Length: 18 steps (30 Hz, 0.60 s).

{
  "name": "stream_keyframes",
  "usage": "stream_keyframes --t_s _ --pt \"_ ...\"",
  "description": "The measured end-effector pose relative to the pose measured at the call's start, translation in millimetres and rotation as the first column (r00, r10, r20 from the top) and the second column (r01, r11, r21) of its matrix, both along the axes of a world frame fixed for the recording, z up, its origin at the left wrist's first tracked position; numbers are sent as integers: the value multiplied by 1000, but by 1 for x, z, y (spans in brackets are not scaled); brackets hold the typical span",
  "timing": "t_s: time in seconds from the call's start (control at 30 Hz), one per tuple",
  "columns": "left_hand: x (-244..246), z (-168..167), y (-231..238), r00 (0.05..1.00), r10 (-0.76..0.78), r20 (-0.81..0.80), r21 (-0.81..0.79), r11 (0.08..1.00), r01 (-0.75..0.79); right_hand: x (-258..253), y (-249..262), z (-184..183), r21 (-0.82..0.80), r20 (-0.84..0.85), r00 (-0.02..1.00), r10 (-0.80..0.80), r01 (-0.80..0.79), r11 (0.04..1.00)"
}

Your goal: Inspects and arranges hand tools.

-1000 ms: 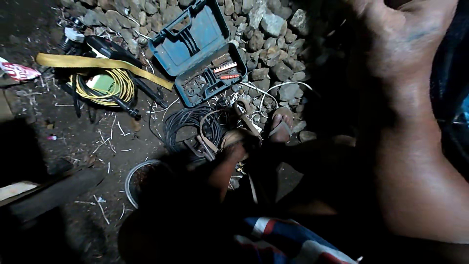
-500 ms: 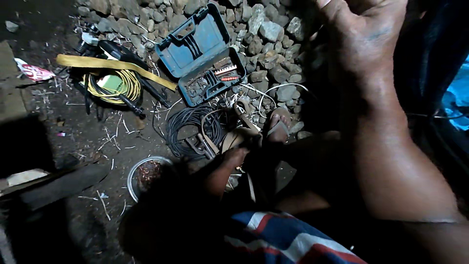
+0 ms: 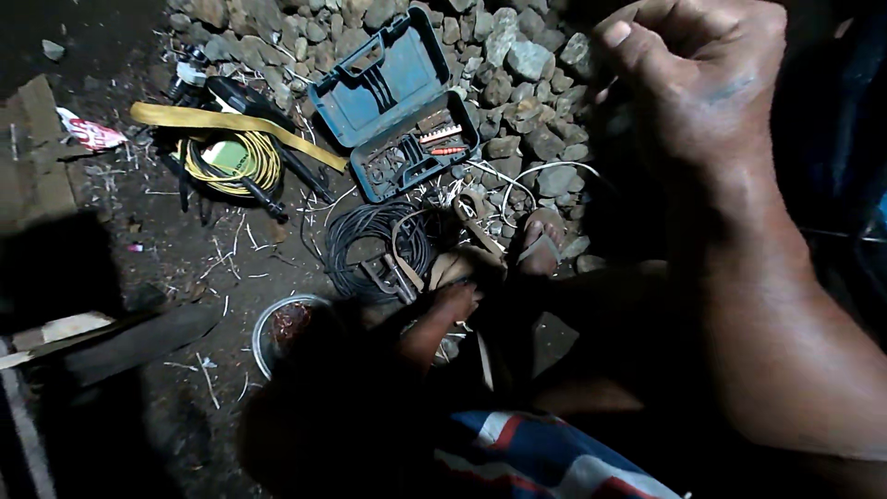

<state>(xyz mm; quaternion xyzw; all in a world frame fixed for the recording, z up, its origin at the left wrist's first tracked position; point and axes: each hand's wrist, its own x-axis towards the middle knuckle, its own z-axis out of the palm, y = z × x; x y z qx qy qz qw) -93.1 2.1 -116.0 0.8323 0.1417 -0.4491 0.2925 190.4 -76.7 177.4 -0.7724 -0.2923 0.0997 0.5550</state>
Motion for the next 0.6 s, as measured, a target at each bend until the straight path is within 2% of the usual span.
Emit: stream_keyframes --t_s 0.17,0.23,0.33,0.4,0.5,0.53,0.6 --pt "53 29 27 998 -66 2 -86 994 66 2 3 -6 -21 43 998 41 -40 999" --pt "75 42 41 998 -31 57 -121 992 37 1 5 -8 -52 64 996 63 -60 997" --pt "100 54 70 966 119 230 -144 986 -87 -4 7 -5 -185 117 987 113 -91 979" --pt "116 51 101 910 240 339 -88 971 -223 -7 7 -5 -284 142 979 145 -100 954" --pt "140 43 167 754 447 480 -42 871 -490 -8 5 -8 -349 135 975 175 -118 930" --pt "147 36 190 707 485 515 -7 827 -562 -9 5 -8 -361 129 976 175 -118 925" --pt "159 16 233 670 510 539 111 746 -656 -9 8 -11 -374 118 976 182 -126 919"
